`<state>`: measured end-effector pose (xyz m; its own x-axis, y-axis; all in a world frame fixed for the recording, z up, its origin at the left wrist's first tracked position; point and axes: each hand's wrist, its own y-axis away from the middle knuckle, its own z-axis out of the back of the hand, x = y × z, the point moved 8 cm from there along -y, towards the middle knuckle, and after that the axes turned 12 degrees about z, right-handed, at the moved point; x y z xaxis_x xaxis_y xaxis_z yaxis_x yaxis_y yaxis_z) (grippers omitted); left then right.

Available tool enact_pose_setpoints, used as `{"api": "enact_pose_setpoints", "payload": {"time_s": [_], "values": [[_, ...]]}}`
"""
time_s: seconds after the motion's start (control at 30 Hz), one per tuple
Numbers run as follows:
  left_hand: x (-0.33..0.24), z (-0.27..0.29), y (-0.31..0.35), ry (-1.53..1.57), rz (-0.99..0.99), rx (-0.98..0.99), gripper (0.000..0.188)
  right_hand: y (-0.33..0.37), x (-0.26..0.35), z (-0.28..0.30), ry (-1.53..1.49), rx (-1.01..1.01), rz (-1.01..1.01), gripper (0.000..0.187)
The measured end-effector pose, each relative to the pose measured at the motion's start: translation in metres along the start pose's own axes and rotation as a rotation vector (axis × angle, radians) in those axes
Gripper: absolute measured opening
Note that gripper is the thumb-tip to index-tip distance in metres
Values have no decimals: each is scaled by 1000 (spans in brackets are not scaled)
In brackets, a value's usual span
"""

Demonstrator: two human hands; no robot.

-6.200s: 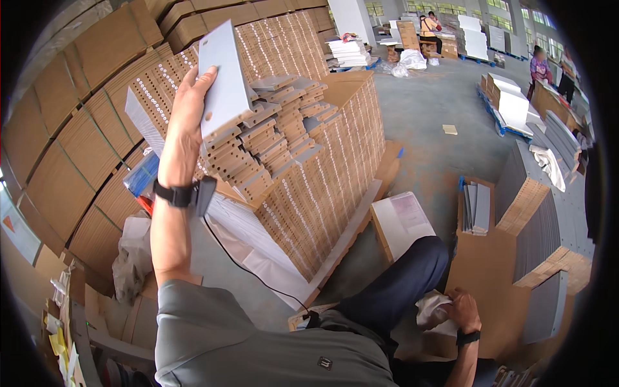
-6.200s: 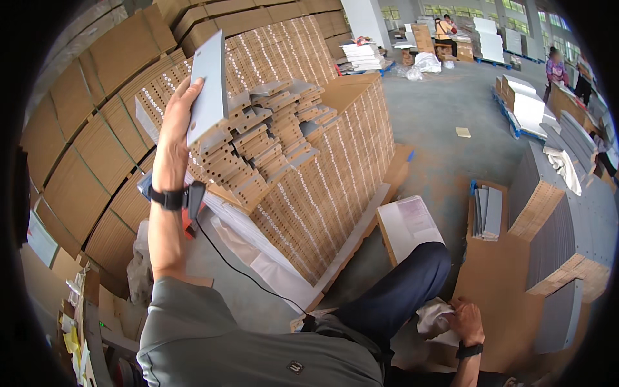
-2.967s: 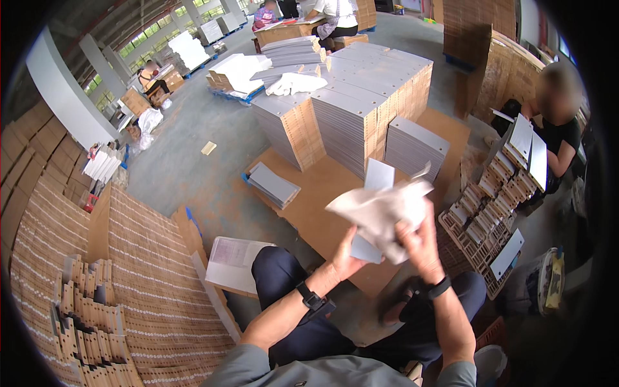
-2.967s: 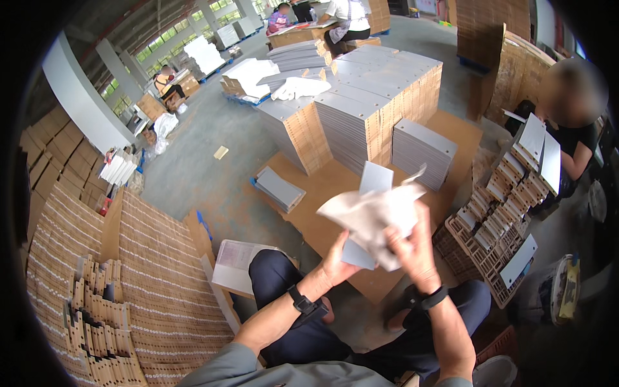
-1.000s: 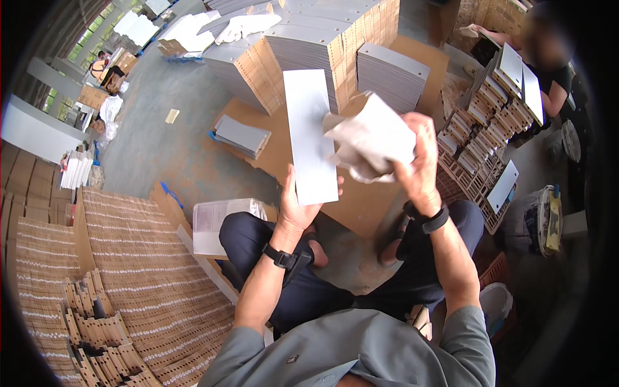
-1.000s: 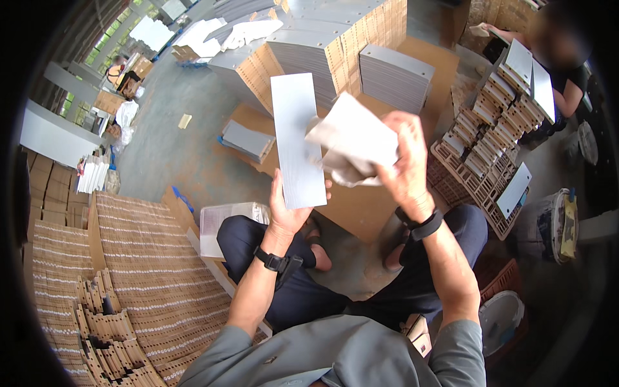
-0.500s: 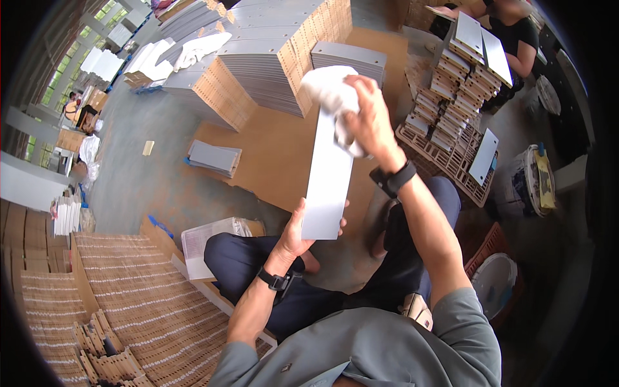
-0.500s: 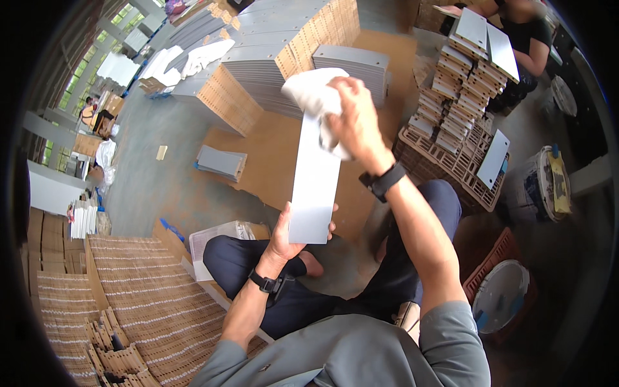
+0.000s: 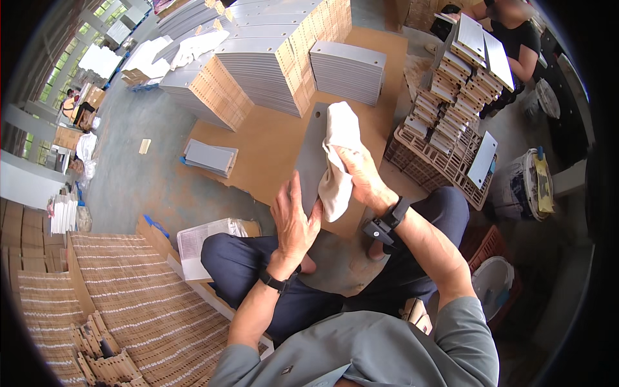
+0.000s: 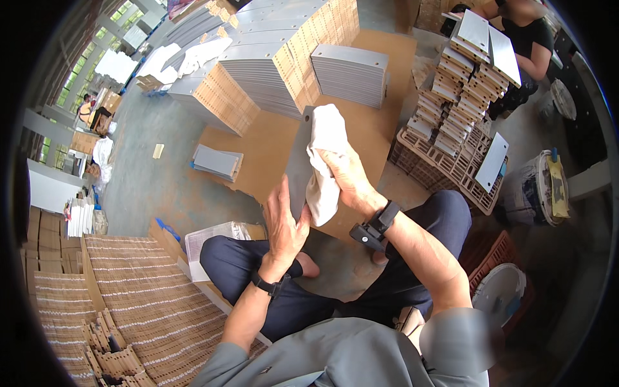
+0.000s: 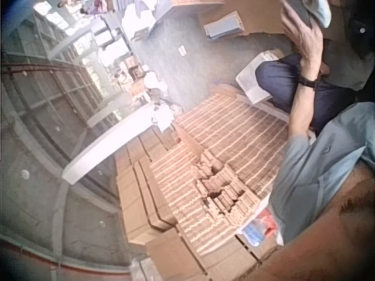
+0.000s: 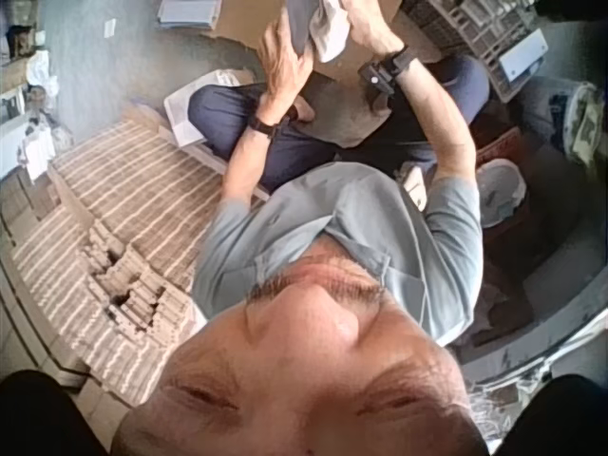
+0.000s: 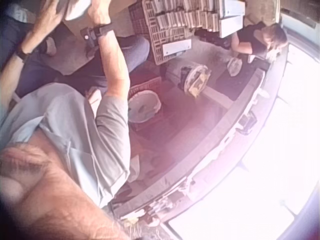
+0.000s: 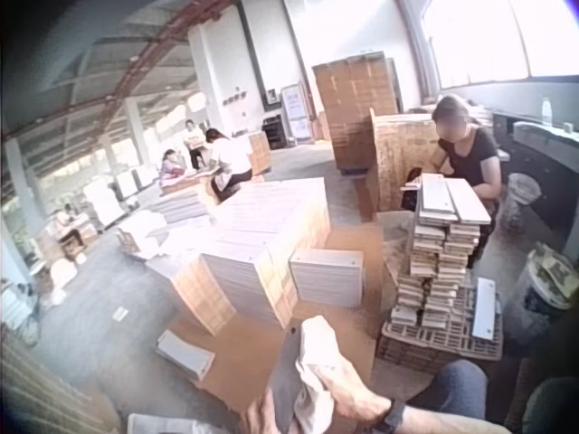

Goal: Wiping and sanding wooden furniture panels in a factory workshop.

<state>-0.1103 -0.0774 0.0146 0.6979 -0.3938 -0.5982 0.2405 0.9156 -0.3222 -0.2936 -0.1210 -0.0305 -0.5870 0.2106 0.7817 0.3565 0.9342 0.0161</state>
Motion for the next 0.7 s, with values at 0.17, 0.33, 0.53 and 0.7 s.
{"api": "enact_pose_setpoints", "payload": {"time_s": [0.17, 0.33, 0.53, 0.7], "values": [[-8, 6, 2, -323, 11, -59, 93, -5, -15, 18, -14, -30, -93, 38], [45, -6, -3, 683, 516, 368, 75, -14, -25, 34, -73, -2, -64, 41], [41, -36, 7, 1520, 896, 870, 89, -4, -17, 17, 85, 171, -198, 41], [31, -56, 23, 1752, 794, 1012, 97, 0, -15, 1, 71, 168, -161, 40]]}}
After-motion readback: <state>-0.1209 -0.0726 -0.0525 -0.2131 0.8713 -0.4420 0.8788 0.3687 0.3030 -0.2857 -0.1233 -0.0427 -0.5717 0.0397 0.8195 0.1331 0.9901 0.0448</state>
